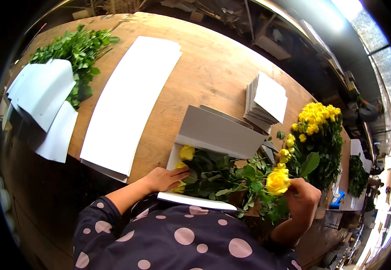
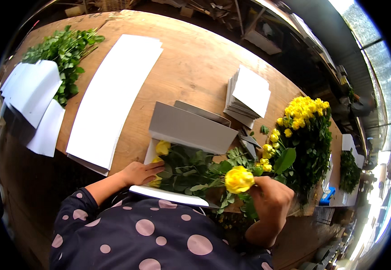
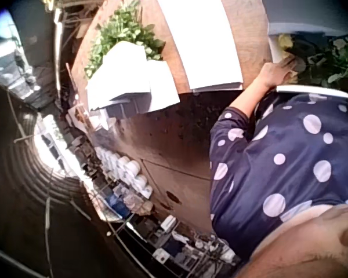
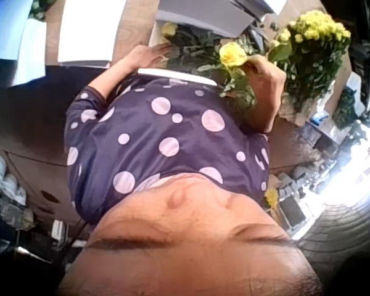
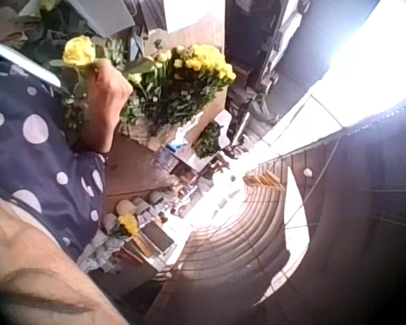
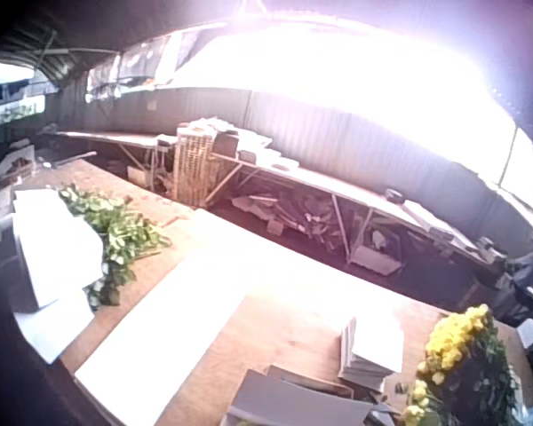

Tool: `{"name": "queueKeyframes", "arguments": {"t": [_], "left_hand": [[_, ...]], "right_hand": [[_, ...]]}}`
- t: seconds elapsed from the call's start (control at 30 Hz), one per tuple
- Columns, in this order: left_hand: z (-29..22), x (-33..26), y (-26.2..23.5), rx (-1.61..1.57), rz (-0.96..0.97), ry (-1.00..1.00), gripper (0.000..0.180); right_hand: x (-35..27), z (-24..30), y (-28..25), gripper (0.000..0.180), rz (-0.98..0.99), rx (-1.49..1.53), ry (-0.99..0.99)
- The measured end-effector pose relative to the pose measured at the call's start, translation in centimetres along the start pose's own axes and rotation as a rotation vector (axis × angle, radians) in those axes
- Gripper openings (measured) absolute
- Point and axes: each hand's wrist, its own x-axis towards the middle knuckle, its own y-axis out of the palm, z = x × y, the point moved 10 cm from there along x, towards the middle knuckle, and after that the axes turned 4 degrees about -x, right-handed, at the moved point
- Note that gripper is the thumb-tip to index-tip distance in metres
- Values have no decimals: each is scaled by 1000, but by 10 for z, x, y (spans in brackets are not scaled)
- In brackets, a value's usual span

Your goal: The person arranges yellow roses and green leaves into white boxes on a wooden table. They use a stapler to secure the box flaps and handle the flowers and leaves by hand throughout the process.

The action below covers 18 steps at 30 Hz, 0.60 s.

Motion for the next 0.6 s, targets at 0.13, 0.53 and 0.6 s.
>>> {"name": "queueKeyframes", "arguments": {"t": [0.13,0.53,0.6], "left_hand": [[0,-11,3,26,-38,15,46],[0,-13,9,-27,-129,40,50],[2,-13,14,-30,-142,55,48]], "right_hand": [[-4,61,165,13,554,331,-115],[-40,84,303,14,643,69,-307],[-44,90,305,13,652,-31,-336]]}}
